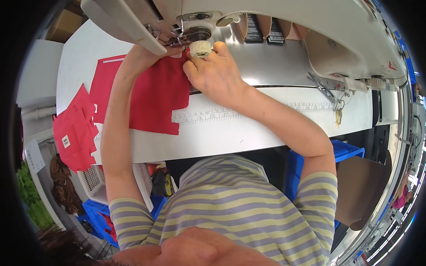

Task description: Sewing together pieces of red leather using an industrial sewing machine to form parts of a bag.

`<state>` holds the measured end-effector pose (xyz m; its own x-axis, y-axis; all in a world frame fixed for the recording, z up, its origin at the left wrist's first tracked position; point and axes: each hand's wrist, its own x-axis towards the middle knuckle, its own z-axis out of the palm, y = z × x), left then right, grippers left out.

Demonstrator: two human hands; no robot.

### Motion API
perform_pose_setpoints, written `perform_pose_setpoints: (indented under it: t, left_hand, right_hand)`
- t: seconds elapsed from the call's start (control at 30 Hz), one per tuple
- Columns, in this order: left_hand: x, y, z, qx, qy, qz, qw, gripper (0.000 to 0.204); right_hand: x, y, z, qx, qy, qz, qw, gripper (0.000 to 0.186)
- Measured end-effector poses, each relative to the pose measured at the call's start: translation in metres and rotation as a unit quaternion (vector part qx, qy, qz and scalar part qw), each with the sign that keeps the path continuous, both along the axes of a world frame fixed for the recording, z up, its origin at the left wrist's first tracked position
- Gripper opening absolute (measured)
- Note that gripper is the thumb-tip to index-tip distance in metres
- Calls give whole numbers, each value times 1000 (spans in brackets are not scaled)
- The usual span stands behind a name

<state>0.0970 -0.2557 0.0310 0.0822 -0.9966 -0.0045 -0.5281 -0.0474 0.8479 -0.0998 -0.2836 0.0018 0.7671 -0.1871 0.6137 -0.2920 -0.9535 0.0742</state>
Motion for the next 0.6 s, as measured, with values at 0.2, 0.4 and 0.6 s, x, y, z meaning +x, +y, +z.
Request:
perform_pose_setpoints:
  t: [0.2, 0.4, 0.6]
  left_hand:
    - [0, 9, -4, -40, -29, 17, 999, 22]
    - [0, 11, 0, -8, -45, 4, 999, 26]
    - [1, 14, -1, -19, 3, 10, 1000, 26]
  right_hand:
    - [-3, 1, 1, -3, 4, 17, 1000, 9]
    - [-10, 6, 2, 21, 6, 58, 998, 15]
    - [-18, 20, 2, 48, 8, 111, 993, 24]
